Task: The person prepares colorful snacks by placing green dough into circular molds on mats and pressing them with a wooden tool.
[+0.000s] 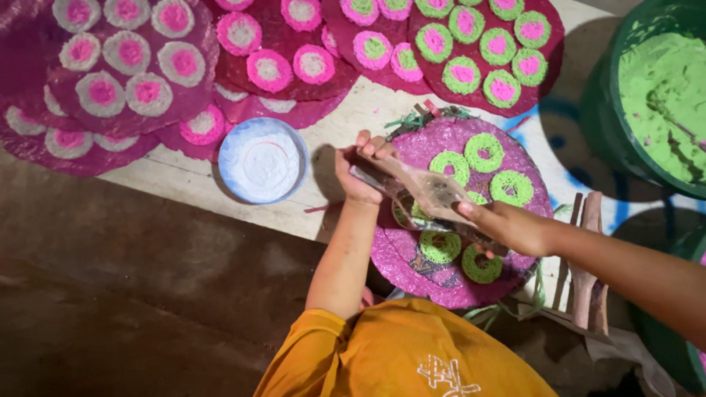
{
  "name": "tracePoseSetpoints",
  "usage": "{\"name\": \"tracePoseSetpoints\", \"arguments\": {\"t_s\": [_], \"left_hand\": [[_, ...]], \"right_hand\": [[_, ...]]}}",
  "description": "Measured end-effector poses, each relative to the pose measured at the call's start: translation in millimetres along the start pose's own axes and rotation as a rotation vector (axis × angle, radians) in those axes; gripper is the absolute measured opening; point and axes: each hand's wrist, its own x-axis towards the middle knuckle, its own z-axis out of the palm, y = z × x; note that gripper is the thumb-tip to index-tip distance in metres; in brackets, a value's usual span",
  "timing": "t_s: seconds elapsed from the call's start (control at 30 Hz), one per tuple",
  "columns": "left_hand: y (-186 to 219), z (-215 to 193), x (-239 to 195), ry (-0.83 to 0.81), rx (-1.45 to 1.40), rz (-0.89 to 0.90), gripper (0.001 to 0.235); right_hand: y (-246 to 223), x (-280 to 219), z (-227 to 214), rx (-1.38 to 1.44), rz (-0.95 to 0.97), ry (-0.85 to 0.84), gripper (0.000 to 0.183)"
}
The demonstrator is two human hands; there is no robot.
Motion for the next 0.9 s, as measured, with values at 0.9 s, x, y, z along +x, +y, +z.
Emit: {"name": "tracePoseSetpoints", "arguments": {"t_s": [0.9], "left_hand": [[-11,9,8,0.374,0.509,-0.223,0.05]], "right_hand": [[75,20,-1,0.047,0.103,0.114,0.079]]}}
